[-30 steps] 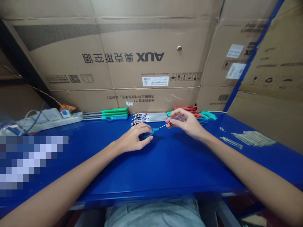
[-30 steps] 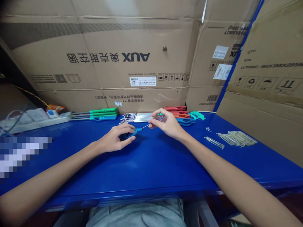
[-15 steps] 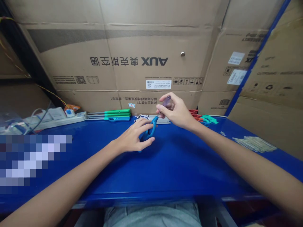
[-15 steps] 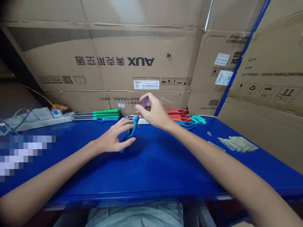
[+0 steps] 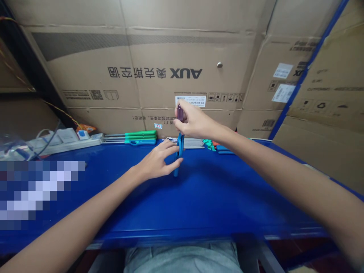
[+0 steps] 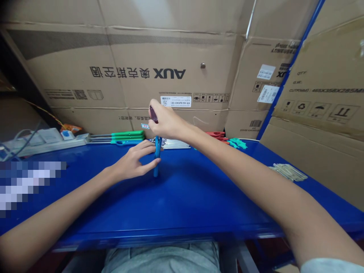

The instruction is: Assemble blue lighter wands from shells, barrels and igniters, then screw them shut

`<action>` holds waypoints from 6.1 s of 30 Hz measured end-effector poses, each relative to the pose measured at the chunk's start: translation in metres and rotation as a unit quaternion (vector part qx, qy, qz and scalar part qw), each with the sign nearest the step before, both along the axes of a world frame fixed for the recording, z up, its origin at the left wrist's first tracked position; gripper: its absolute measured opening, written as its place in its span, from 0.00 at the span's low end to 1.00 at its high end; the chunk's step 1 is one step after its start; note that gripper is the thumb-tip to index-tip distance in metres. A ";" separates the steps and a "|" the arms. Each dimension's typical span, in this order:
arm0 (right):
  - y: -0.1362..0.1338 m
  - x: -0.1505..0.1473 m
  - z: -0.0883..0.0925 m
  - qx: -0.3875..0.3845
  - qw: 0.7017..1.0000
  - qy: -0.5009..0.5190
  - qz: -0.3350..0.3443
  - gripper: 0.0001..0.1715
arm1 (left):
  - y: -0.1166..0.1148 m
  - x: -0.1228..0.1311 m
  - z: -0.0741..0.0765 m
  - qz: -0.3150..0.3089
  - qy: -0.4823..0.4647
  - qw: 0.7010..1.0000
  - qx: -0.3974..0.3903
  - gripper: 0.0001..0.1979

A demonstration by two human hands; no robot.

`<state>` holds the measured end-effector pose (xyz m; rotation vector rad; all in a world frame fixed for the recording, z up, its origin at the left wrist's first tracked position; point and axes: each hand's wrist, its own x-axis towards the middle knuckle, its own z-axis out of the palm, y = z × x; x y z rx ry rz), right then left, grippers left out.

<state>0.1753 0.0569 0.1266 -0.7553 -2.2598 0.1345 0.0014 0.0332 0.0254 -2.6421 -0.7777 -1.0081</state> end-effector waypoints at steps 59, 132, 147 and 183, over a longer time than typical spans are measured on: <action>-0.012 0.077 -0.115 -0.003 0.997 0.081 -0.009 0.06 | 0.003 -0.002 -0.004 0.026 -0.037 0.998 0.037 0.22; -0.011 0.072 -0.122 -0.040 0.987 0.147 -0.042 0.09 | -0.011 0.017 -0.010 -0.041 0.124 0.967 -0.220 0.11; -0.019 0.062 -0.117 -0.200 0.952 0.233 0.012 0.10 | -0.001 0.011 -0.015 0.050 0.143 0.962 -0.229 0.20; -0.013 0.071 -0.118 0.018 0.991 0.128 -0.026 0.07 | 0.002 0.009 -0.013 0.019 0.152 0.966 -0.210 0.10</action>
